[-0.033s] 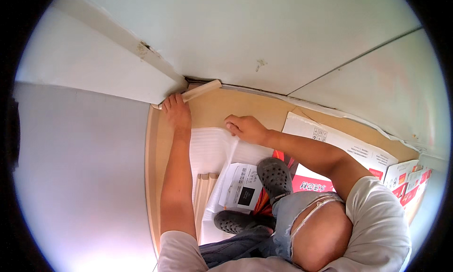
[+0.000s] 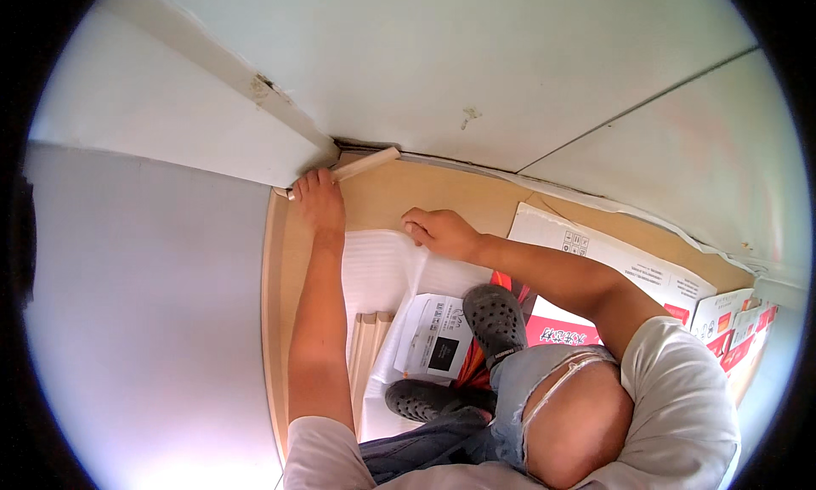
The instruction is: The person measures and cuts a wooden trim piece using a miter saw, then fits the cut piece into a corner of the room. They repeat the process with another piece, adjusting the saw and positioning the wood before making precise cuts.
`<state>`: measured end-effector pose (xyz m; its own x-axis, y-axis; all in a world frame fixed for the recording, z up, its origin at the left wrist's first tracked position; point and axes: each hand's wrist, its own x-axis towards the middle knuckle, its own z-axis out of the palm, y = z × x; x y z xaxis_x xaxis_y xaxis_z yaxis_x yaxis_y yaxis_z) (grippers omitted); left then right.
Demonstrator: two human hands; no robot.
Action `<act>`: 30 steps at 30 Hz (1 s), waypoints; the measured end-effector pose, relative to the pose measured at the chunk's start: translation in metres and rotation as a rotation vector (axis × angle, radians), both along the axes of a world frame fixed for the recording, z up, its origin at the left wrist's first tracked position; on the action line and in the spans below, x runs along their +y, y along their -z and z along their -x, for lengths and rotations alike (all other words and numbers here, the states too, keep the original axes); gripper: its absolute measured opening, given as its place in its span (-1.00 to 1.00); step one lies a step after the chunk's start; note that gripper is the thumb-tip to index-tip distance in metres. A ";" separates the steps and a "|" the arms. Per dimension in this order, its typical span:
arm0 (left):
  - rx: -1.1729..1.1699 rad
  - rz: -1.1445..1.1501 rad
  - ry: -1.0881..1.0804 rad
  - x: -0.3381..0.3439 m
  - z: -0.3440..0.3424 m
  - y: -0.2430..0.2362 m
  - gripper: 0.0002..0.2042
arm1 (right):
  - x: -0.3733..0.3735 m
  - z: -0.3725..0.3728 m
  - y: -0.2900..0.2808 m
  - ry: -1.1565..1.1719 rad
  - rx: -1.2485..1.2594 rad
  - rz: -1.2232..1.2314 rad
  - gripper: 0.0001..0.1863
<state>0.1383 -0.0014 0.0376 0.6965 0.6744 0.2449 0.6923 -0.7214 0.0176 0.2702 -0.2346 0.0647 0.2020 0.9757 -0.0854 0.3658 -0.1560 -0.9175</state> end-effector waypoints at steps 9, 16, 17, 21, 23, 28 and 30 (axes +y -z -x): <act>0.146 0.384 0.173 -0.038 0.070 -0.077 -0.79 | 0.006 0.002 -0.049 -0.230 -0.392 0.100 -0.82; 0.355 0.823 -0.220 -0.148 0.294 -0.164 -0.71 | -0.008 0.013 -0.192 -0.359 -0.294 0.499 -0.78; 0.315 0.849 -0.313 -0.182 0.325 -0.184 -0.70 | -0.016 0.015 -0.215 -0.359 -0.306 0.529 -0.78; 0.308 1.093 -0.626 -0.347 0.423 -0.260 -0.64 | -0.061 0.018 -0.295 -0.344 -0.330 0.548 -0.75; 0.196 1.045 -0.642 -0.442 0.451 -0.308 -0.68 | -0.064 0.021 -0.347 -0.319 -0.284 0.626 -0.74; 0.104 1.325 -1.180 -0.558 0.388 -0.477 -0.72 | -0.128 0.020 -0.412 -0.226 -0.161 0.851 -0.70; -0.049 1.282 -1.292 -0.616 0.390 -0.509 -0.69 | -0.168 0.018 -0.423 -0.309 -0.357 0.792 -0.73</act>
